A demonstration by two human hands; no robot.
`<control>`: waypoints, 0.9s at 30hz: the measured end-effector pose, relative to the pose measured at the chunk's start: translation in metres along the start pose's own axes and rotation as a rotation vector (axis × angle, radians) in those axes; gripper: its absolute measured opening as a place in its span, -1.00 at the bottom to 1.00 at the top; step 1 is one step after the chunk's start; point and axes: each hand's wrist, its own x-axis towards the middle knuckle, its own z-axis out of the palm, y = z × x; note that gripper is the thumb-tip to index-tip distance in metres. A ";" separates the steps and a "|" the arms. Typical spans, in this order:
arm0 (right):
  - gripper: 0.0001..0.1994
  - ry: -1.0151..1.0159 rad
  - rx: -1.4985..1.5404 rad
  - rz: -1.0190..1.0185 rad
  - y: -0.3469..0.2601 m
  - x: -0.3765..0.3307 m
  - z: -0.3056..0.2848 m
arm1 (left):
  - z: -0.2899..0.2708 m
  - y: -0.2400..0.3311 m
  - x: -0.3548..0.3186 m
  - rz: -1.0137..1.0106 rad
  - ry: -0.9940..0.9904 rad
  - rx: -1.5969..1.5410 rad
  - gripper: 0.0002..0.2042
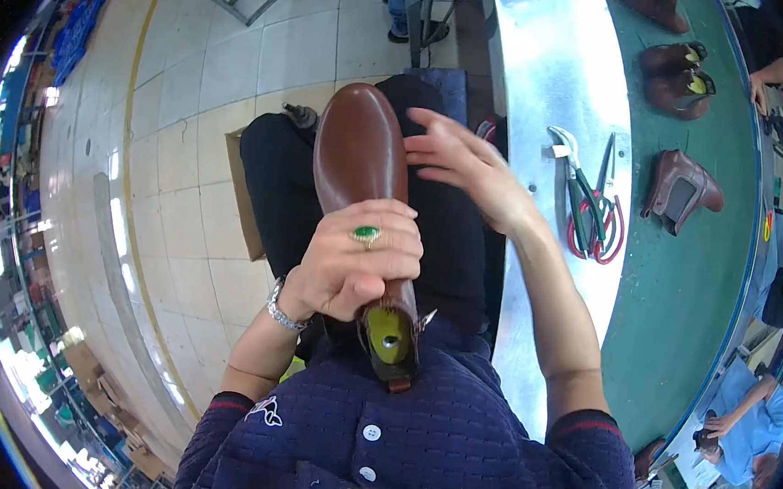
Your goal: Trim and shape the leather upper and sole components of a shoe during production.
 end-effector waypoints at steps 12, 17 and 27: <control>-0.38 0.066 0.020 -0.237 -0.023 0.001 0.025 | 0.008 0.004 0.028 0.170 -0.156 -0.011 -0.72; -0.47 0.600 0.252 -0.402 -0.020 -0.029 -0.036 | -0.006 0.005 0.056 -0.005 -0.029 0.027 -0.33; -0.64 1.168 1.217 -0.700 0.130 -0.286 -0.245 | 0.003 -0.030 0.033 -0.394 0.013 -0.179 -0.35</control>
